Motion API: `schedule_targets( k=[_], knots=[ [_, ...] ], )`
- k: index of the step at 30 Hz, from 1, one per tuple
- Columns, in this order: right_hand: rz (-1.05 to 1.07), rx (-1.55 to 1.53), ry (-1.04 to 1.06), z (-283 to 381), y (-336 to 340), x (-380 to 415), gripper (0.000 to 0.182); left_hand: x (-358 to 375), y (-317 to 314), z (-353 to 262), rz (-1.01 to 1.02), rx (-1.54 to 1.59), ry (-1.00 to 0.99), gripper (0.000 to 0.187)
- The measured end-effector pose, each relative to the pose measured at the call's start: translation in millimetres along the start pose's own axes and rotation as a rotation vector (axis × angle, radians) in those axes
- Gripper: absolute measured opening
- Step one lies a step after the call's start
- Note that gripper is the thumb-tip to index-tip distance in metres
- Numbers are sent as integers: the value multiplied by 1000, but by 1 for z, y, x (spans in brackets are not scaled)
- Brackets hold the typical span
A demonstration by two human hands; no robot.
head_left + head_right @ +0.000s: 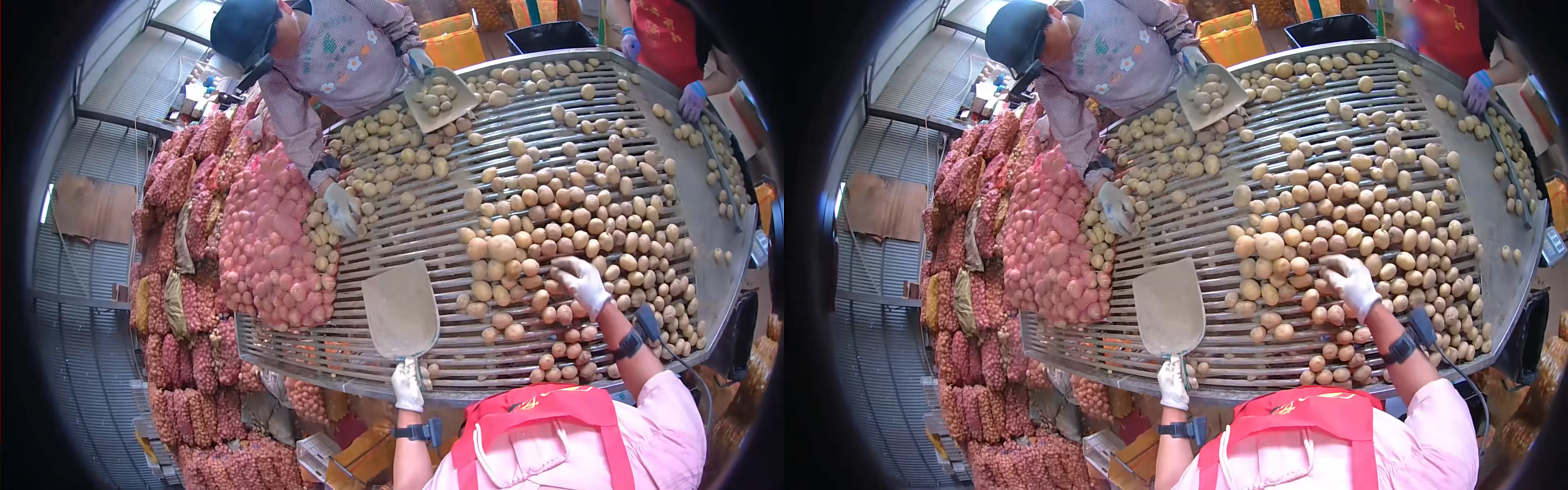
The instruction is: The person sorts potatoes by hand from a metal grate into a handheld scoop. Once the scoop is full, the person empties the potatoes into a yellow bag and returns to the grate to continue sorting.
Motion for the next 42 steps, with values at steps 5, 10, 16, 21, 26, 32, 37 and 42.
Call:
schedule_targets(
  k=[5, 10, 16, 21, 26, 32, 37, 42],
  knots=[
    [-60, 459, 311, 61, -48, -45, 35, -23, 13, 16, -15, -7, 7, 29],
    [117, 976, 401, 67, -115, -78, 58, -35, 19, 30, -43, 12, 112, 26],
    [239, 85, -64, 67, -110, -96, 60, -36, 28, 46, 8, 84, 104, 24],
    [327, 1130, 425, 97, -178, -96, 65, -24, 19, 52, -24, 49, 98, 20],
    [485, 1350, 440, 76, -237, -119, 57, -19, 22, 63, -34, 47, 33, 20],
    [380, 1235, 382, 77, -266, -122, 61, -9, 25, 61, -91, 44, -3, 21],
    [463, 1349, 504, 66, -311, -123, 58, -7, 25, 68, -83, 96, 31, 17],
    [583, 867, 298, 63, -292, -141, 51, -4, 18, 53, -53, 200, 24, 18]
  ],
)
Point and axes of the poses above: each hand's wrist, its own x-axis away from the middle knuckle, its own y-axis out of the back of the hand, z = x × y, the point moved 6 cm from there along -x, towards the middle knuckle, and after that the axes turned 1 degree about y, right-handed, at the moved point
